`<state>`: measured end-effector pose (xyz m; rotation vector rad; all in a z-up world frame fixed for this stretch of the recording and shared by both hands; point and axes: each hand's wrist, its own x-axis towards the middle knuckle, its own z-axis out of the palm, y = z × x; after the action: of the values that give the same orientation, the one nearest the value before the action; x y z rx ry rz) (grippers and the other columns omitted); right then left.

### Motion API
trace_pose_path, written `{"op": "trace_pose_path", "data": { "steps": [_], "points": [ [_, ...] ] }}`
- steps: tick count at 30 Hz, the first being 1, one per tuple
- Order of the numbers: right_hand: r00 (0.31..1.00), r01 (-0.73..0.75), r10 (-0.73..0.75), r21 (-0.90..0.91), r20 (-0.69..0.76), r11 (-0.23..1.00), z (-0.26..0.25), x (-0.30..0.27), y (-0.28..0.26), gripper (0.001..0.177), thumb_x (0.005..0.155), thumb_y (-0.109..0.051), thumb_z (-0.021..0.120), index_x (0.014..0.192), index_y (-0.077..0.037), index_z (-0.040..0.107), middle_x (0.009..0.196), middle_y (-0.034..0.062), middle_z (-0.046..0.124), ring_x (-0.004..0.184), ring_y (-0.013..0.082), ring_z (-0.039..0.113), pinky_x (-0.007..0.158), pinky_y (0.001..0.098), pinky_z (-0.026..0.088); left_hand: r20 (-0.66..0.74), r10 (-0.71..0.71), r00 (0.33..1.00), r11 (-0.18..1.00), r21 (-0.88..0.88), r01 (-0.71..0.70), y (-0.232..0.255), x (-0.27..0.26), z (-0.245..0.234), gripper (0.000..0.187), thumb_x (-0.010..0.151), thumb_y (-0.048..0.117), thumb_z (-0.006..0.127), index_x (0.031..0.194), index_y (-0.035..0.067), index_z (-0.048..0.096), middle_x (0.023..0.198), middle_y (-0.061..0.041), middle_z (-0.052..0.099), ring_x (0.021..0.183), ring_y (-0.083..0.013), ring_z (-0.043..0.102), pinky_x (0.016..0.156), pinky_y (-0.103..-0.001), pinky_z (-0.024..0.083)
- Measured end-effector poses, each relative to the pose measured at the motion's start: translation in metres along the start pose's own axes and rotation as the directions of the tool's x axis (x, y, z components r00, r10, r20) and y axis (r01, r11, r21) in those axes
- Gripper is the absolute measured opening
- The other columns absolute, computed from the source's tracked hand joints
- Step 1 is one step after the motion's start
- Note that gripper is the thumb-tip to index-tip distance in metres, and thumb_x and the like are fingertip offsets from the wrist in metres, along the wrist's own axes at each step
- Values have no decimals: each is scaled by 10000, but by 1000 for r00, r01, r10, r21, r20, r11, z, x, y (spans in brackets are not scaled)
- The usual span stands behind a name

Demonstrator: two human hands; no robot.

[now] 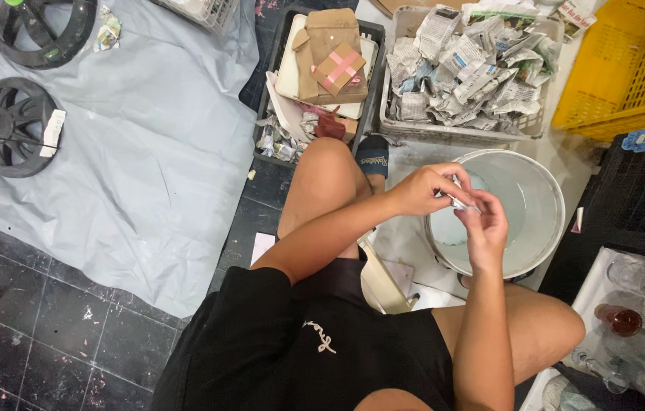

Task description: The person sits cross-legged and repeatedly wraps small glass items in newspaper, then places the wrapped bundles on a nearby shelf. The person handles each glass individually, folds newspaper around it, and sets the bundle aside.

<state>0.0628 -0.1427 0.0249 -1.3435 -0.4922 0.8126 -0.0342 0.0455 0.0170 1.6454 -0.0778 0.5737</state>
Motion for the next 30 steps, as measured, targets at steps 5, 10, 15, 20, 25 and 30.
{"op": "trace_pose_path", "data": {
  "steps": [5,10,15,20,25,30],
  "points": [
    [994,-98,96,51,43,994,0,4,1,518,939,3,693,1425,-6,514,1330,127,638,1177,158,641,964,282,538,17,-8,1000,995,100,6,8,-1,-1,315,792,-73,683,967,162,797,1096,-27,685,1005,-196,688,853,-316,571],
    [997,-59,60,27,-55,998,-7,4,9,550,914,87,699,1426,22,511,1319,135,655,1082,134,665,923,247,555,24,17,1000,1000,-10,-17,21,1,-5,378,820,-48,599,1153,77,726,1225,-79,672,1160,-254,657,965,-352,538],
    [996,19,-19,-6,-89,1000,-7,5,17,491,959,73,679,1415,16,506,1229,122,675,1058,134,697,922,235,558,-26,-106,994,992,71,107,27,7,-4,213,958,151,696,1152,68,727,1130,-85,727,1000,-235,708,853,-336,565],
    [980,92,-122,-183,-158,979,4,4,13,419,999,49,707,1397,40,578,1148,91,670,1007,124,685,885,242,561,-78,-80,994,981,170,93,20,7,-3,215,938,231,742,1109,103,763,1039,-88,776,916,-237,764,793,-330,599],
    [960,179,-267,-541,-86,822,17,0,-2,416,905,29,789,1290,64,634,1090,99,687,943,135,693,856,277,596,-97,-161,982,965,193,177,10,3,2,180,930,219,733,1072,118,781,1000,-99,783,896,-244,763,780,-341,598],
    [990,9,-85,-549,-114,836,20,3,-11,210,950,-29,770,1113,36,655,966,85,746,848,113,711,758,258,575,-35,-97,995,960,260,103,2,-1,5,170,921,208,725,1060,133,789,985,-88,781,910,-257,745,815,-363,585]
  ]
}}
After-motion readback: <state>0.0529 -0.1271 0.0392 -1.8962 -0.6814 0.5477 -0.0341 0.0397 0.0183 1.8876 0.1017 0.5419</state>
